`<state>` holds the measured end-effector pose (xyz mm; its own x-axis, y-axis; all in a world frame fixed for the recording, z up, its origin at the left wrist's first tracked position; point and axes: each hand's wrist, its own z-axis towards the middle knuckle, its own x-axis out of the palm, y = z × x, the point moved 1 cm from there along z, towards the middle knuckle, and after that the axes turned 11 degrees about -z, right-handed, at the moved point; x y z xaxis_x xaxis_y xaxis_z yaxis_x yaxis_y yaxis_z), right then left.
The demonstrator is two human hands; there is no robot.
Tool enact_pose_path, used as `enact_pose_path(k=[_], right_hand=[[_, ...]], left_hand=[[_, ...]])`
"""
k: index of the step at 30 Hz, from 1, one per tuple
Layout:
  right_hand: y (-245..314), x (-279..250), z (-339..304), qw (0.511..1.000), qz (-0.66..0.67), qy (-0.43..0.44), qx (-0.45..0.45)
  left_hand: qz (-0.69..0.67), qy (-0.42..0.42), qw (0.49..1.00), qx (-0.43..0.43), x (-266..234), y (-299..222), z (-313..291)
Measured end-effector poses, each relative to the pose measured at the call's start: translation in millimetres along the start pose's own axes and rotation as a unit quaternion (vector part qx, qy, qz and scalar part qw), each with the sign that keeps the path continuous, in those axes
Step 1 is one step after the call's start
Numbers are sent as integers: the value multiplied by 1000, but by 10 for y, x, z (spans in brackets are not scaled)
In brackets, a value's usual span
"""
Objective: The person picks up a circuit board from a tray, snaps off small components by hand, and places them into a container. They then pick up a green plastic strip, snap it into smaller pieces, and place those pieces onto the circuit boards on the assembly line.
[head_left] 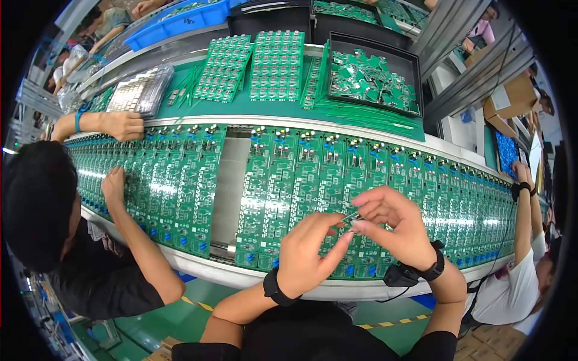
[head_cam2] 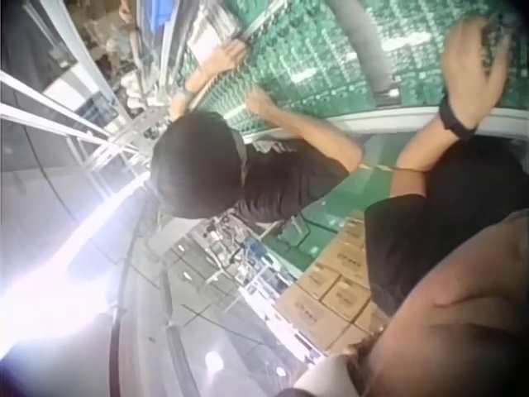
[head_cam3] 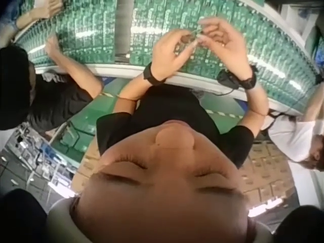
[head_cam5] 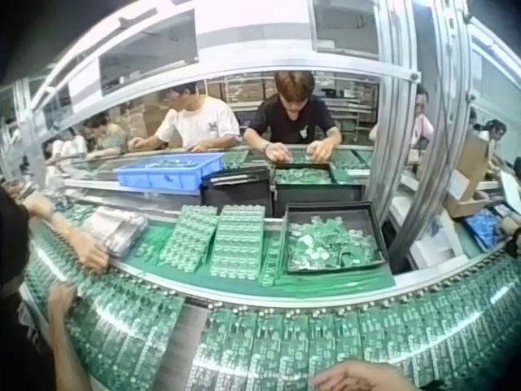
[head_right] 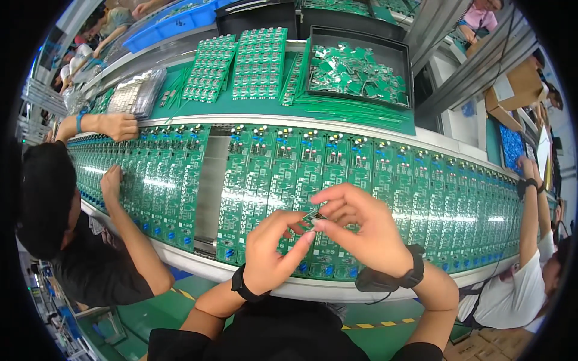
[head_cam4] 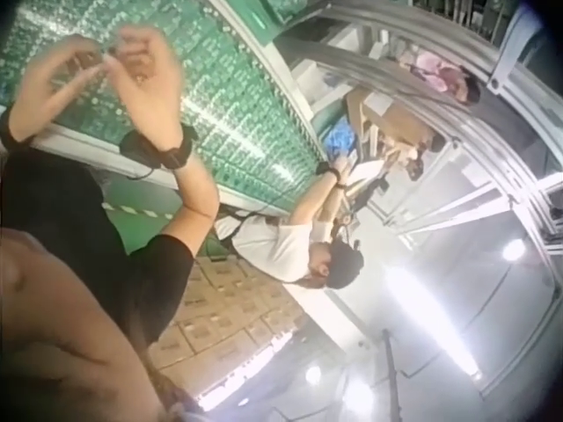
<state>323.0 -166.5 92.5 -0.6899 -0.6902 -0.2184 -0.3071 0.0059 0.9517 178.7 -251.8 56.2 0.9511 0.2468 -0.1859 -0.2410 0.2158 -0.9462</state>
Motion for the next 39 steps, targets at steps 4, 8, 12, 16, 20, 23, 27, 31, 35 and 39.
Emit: enact_pose_path(k=[4,8,12,16,20,23,27,31,35,39], right_hand=[[-63,12,-42,999,-47,-2,-22],[-81,13,-103,998,-56,12,-17],[-122,-25,-160,999,-47,20,9],[-207,-73,-171,999,-12,34,24],[-292,-138,-111,999,1,18,49],[-415,-290,-18,998,-55,-25,31],[-681,-546,187,898,-381,-202,-90],[-796,-599,331,847,-472,-218,-112],[-809,-585,415,832,-501,-205,-119],[-838,-603,464,840,-491,-198,-120]], left_hand=[[-34,-6,999,-5,2,20,-18],[0,3,999,44,-35,65,-32],[186,-9,955,230,-64,6,-34],[263,26,932,248,-40,13,-40],[249,41,937,242,-9,84,-16],[173,12,969,178,18,85,41],[125,33,978,161,-15,63,66],[91,47,986,133,-53,69,66],[75,47,989,117,-87,49,79],[64,51,990,111,-98,66,60]])
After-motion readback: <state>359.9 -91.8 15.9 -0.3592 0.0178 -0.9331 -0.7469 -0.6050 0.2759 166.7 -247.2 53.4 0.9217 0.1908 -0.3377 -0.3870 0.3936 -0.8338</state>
